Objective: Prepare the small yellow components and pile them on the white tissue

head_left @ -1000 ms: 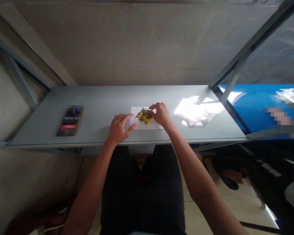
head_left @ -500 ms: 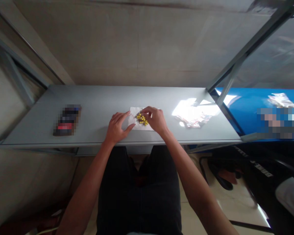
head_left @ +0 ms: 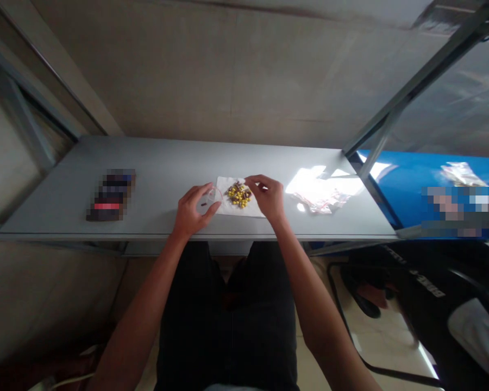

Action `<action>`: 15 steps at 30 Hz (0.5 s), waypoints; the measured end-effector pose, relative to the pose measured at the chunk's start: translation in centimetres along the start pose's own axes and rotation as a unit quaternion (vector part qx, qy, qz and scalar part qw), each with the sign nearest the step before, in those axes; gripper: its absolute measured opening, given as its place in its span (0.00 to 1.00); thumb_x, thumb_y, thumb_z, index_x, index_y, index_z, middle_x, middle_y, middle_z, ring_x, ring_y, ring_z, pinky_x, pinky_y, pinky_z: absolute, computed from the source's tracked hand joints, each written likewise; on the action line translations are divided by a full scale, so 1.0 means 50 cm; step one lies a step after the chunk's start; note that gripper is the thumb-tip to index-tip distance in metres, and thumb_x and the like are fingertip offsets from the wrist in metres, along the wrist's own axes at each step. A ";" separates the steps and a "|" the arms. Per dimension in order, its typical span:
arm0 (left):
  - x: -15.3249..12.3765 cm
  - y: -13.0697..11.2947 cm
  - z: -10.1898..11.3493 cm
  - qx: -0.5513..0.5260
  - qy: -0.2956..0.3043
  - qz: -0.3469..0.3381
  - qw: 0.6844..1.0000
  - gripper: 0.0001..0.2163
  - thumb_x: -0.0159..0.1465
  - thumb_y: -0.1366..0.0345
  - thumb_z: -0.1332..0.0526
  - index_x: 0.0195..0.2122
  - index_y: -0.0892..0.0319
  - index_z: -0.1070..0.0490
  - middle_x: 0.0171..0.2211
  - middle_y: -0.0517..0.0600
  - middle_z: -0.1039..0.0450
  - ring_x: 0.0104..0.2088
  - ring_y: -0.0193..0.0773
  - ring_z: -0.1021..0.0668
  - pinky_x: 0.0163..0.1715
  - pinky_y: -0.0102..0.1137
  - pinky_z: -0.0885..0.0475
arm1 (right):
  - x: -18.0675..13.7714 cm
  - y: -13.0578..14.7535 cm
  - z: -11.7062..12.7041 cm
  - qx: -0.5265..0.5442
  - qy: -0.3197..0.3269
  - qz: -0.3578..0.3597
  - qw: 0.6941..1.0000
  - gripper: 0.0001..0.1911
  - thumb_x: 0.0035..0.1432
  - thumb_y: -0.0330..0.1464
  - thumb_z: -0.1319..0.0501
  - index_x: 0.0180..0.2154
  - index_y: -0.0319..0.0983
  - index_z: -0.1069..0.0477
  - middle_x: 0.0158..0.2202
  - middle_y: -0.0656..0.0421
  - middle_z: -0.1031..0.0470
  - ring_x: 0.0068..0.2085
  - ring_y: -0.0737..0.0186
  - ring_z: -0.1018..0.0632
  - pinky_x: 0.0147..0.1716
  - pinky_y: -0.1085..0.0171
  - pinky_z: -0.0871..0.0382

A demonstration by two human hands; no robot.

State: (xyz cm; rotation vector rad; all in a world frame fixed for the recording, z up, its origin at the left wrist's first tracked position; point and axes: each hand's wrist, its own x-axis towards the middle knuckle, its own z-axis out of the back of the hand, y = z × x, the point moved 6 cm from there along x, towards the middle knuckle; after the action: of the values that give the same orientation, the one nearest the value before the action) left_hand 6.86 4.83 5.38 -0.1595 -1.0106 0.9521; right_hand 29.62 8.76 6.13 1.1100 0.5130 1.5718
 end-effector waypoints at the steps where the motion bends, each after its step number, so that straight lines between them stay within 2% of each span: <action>1: 0.000 0.000 0.004 -0.007 -0.008 0.005 1.000 0.21 0.68 0.52 0.36 0.57 0.59 0.28 0.48 0.56 0.20 0.46 0.43 0.18 0.52 0.39 0.24 | 0.001 -0.022 0.015 -0.017 -0.017 -0.015 1.000 0.12 0.65 0.36 0.39 0.40 0.39 0.17 0.36 0.56 0.16 0.26 0.65 0.29 0.32 0.63 0.33; 3: 0.000 0.001 0.010 -0.015 -0.021 0.012 1.000 0.21 0.68 0.53 0.36 0.57 0.59 0.28 0.49 0.56 0.20 0.47 0.43 0.18 0.52 0.38 0.24 | 0.002 -0.058 0.026 -0.056 -0.009 -0.024 0.998 0.11 0.62 0.33 0.37 0.41 0.39 0.16 0.38 0.55 0.16 0.27 0.64 0.29 0.34 0.62 0.32; 6: 0.001 0.000 0.011 -0.006 -0.023 0.010 1.000 0.21 0.68 0.53 0.36 0.58 0.58 0.29 0.50 0.56 0.21 0.50 0.44 0.19 0.53 0.39 0.25 | -0.001 -0.089 0.013 -0.104 0.034 -0.025 0.994 0.12 0.60 0.33 0.35 0.44 0.39 0.16 0.42 0.53 0.17 0.31 0.62 0.25 0.38 0.61 0.30; 11: 0.000 -0.003 -0.002 0.035 0.007 -0.013 0.999 0.22 0.68 0.52 0.36 0.59 0.57 0.30 0.52 0.57 0.22 0.52 0.47 0.21 0.56 0.43 0.26 | -0.009 -0.086 -0.008 -0.119 0.045 -0.014 0.992 0.12 0.63 0.33 0.37 0.42 0.40 0.15 0.42 0.53 0.17 0.34 0.60 0.23 0.42 0.60 0.29; 15: -0.001 -0.003 -0.013 0.069 0.029 -0.027 0.997 0.23 0.68 0.52 0.37 0.60 0.58 0.30 0.52 0.57 0.21 0.52 0.50 0.21 0.57 0.46 0.28 | -0.017 -0.082 0.004 -0.106 0.028 -0.006 0.994 0.10 0.63 0.33 0.37 0.41 0.39 0.16 0.39 0.54 0.18 0.31 0.61 0.25 0.39 0.60 0.30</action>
State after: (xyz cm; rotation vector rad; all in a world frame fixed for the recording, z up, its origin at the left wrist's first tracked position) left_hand 7.48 4.91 5.07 -0.0439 -0.8879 0.9593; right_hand 31.87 9.21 2.65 0.9035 0.3792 1.6099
